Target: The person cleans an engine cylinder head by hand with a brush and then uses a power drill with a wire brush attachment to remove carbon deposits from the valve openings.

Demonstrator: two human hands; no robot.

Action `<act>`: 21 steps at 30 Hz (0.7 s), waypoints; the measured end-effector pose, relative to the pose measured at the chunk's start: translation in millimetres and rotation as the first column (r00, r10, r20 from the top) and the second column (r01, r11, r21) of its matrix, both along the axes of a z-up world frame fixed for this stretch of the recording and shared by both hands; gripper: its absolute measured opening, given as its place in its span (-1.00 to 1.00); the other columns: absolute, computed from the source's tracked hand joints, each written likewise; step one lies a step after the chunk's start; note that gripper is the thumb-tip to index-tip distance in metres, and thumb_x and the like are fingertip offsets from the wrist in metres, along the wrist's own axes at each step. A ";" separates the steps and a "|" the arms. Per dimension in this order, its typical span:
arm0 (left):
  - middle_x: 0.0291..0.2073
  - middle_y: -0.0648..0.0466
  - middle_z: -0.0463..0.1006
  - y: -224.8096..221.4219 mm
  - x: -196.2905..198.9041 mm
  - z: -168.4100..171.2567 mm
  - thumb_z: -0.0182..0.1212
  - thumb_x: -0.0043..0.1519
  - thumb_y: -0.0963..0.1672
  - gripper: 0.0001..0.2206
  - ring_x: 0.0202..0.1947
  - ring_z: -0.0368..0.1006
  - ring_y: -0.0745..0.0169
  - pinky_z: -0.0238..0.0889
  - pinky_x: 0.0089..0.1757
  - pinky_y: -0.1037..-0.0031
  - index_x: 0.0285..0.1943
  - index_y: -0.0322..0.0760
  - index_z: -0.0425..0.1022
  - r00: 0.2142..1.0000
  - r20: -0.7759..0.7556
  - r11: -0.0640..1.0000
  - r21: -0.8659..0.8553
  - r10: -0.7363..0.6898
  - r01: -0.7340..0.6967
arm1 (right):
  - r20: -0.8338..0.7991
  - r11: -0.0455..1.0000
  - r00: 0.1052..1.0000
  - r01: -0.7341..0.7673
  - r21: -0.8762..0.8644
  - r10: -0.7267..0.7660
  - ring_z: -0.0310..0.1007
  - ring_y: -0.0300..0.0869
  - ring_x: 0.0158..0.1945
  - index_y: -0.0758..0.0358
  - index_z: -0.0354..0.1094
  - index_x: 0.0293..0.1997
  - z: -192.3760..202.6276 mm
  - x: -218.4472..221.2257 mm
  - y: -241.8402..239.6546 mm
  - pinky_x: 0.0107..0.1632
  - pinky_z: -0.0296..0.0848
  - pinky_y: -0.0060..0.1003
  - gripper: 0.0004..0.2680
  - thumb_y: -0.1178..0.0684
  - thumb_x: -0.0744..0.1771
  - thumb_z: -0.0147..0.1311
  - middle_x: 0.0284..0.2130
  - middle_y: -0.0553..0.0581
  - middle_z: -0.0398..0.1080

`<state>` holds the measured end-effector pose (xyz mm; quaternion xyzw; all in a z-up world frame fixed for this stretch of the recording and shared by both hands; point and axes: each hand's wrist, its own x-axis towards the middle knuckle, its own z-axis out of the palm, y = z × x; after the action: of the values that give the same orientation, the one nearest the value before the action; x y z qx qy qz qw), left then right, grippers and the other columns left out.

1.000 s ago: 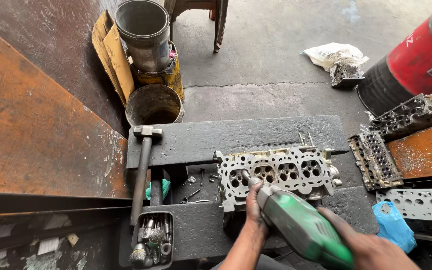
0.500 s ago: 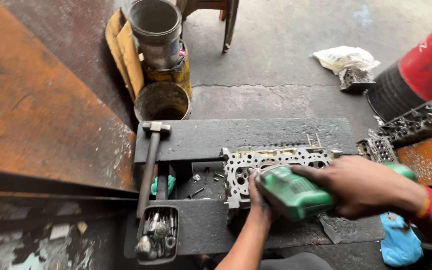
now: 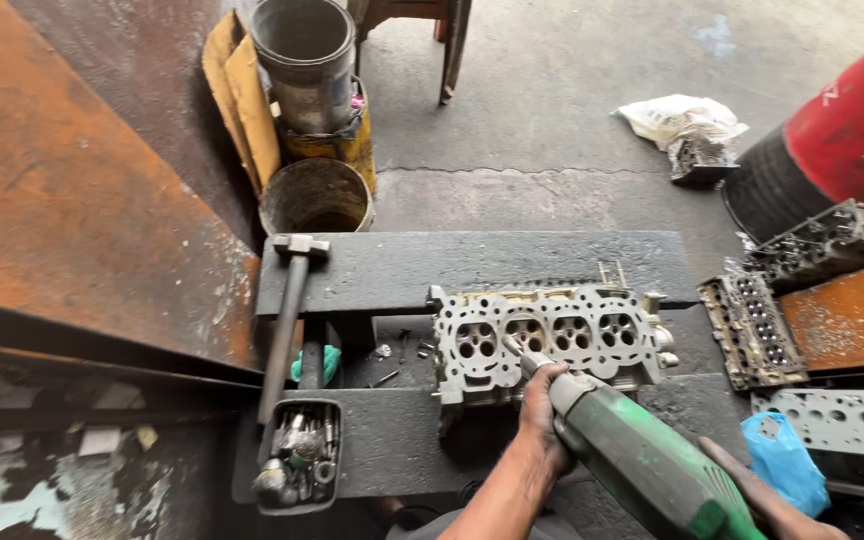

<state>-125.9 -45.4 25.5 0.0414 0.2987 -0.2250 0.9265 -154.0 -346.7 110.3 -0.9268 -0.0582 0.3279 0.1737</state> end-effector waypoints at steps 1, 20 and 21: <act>-0.35 0.03 0.62 -4.4 0.1 8.9 0.20 0.15 0.03 -0.73 -0.31 0.55 0.11 0.47 -0.15 0.27 -0.21 -0.21 0.54 0.998 -0.047 0.999 -0.024 -0.040 0.039 | 0.024 0.999 1.000 -0.011 0.034 0.010 0.48 -0.08 0.25 -0.27 -0.27 0.55 -0.7 0.5 -10.4 0.34 0.35 -0.17 -0.17 -0.12 0.17 0.37 0.30 0.10 0.34; -0.16 -0.02 0.65 -15.5 54.4 -76.4 0.06 0.17 0.13 -0.50 -0.10 0.59 0.07 0.49 -0.02 0.28 0.06 -0.28 0.49 0.968 0.046 0.966 0.068 0.245 -0.248 | -0.193 0.681 0.804 -0.583 -0.443 0.562 0.57 -0.05 -0.18 -0.30 -0.35 0.59 143.9 118.0 165.5 -0.06 0.53 -0.15 -0.15 0.05 0.18 0.29 -0.29 0.08 0.54; -0.16 -0.01 0.67 -18.5 63.7 -77.0 0.00 0.17 0.17 -0.45 -0.13 0.61 0.11 0.48 -0.06 0.30 0.05 -0.29 0.52 0.983 -0.024 0.979 0.106 0.180 -0.176 | -0.184 0.688 0.805 -0.581 -0.434 0.564 0.58 -0.06 -0.19 -0.35 -0.30 0.60 146.1 132.6 162.7 -0.07 0.55 -0.16 -0.12 0.03 0.15 0.35 -0.32 0.07 0.55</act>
<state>-62.2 -63.9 -51.5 0.0584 0.3279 -0.1261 0.9344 -21.4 -183.9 256.5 -0.8694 -0.2599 0.3859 -0.1663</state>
